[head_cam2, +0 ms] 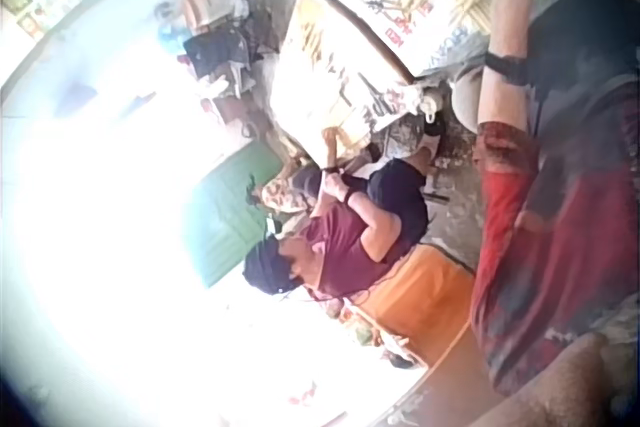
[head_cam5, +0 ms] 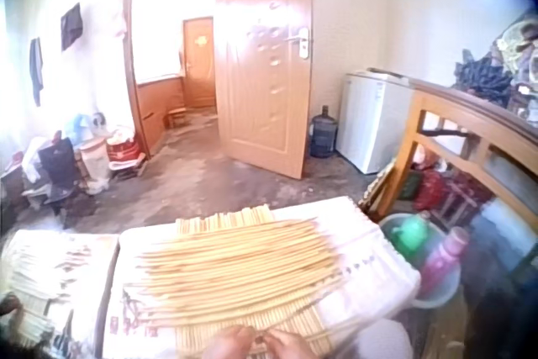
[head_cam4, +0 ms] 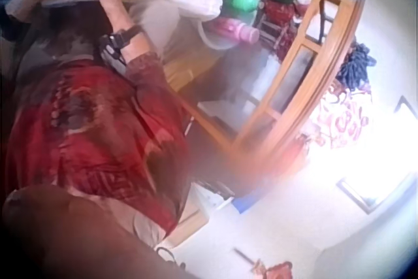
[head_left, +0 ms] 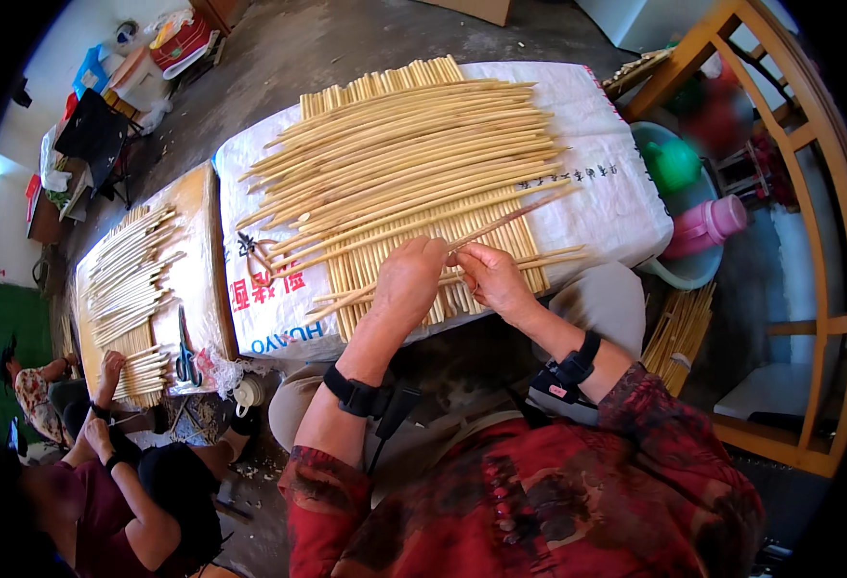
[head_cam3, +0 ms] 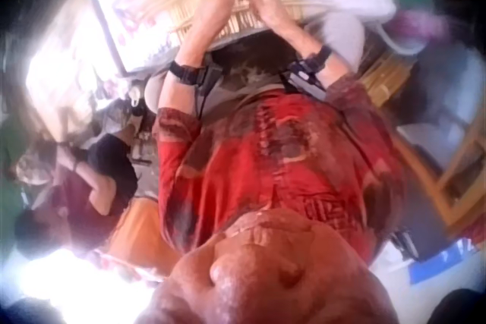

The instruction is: The person weaves wooden sticks together using white string to assemble a mat, picking up individual sticks and threading the string around them in a repeating pattern.

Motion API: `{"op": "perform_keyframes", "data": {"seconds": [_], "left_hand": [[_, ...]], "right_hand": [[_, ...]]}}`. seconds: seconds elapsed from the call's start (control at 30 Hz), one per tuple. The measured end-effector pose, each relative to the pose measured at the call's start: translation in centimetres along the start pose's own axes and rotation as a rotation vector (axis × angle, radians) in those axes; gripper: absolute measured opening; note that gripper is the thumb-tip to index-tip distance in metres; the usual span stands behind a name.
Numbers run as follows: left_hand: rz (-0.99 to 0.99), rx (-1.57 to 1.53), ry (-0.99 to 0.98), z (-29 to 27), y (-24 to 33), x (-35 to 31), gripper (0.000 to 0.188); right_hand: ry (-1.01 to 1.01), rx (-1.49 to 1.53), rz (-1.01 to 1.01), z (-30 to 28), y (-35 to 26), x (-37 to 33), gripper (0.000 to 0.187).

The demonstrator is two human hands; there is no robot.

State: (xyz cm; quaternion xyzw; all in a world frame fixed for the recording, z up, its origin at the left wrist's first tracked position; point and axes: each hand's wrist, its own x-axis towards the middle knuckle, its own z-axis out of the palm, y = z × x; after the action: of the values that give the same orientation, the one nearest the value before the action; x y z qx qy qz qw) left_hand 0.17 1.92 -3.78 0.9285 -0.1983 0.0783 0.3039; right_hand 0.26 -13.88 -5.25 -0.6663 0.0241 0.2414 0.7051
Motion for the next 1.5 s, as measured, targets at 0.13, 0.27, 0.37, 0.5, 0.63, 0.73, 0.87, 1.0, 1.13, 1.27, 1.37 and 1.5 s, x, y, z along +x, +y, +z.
{"op": "perform_keyframes", "data": {"seconds": [0.13,0.27,0.37,0.5,0.63,0.73,0.87,1.0,1.13,1.27,1.37,1.5], "left_hand": [[0.019,0.076,0.019,-0.3,0.2,0.1,0.005],[0.021,0.073,0.029,-0.8,0.9,0.1,0.005],[0.035,0.08,0.055,-0.5,1.2,-0.2,0.005],[0.028,0.148,0.045,-0.8,1.6,-0.6,0.002],[0.051,0.148,0.098,-0.9,2.0,-0.5,0.002],[0.113,0.151,0.1,-1.2,2.5,-0.5,0.003],[0.124,0.173,0.097,-1.2,2.5,-0.6,0.007],[0.128,0.164,0.087,-0.9,2.2,-0.9,0.013],[0.113,0.184,0.058,-0.8,2.3,-1.3,0.016],[0.101,0.205,0.039,-0.5,2.7,-1.0,0.015],[0.151,0.083,0.096,-1.1,2.2,-0.8,0.014],[0.205,0.196,0.145,-2.8,1.3,0.3,0.01]], "right_hand": [[0.002,0.049,0.04,0.2,-0.9,-0.5,0.021],[0.0,0.121,0.033,0.4,-1.1,-0.7,0.022],[0.005,0.16,0.034,0.4,-1.5,-1.1,0.022],[-0.052,0.193,0.117,0.4,-1.8,-1.1,0.023],[-0.01,0.176,0.111,0.6,-2.0,-1.1,0.028],[0.027,0.172,0.169,0.4,-2.0,-1.0,0.035],[0.036,0.148,0.15,0.6,-2.1,-1.0,0.042],[0.036,0.248,0.198,0.7,-1.8,-0.9,0.038],[-0.005,0.412,0.194,0.8,-1.3,-0.5,0.031],[-0.033,0.551,0.186,0.3,-0.9,-0.1,0.026],[-0.058,0.528,0.234,0.2,-2.2,-0.5,0.028],[0.102,-0.426,-0.098,-0.7,-6.4,-2.5,0.028]]}}
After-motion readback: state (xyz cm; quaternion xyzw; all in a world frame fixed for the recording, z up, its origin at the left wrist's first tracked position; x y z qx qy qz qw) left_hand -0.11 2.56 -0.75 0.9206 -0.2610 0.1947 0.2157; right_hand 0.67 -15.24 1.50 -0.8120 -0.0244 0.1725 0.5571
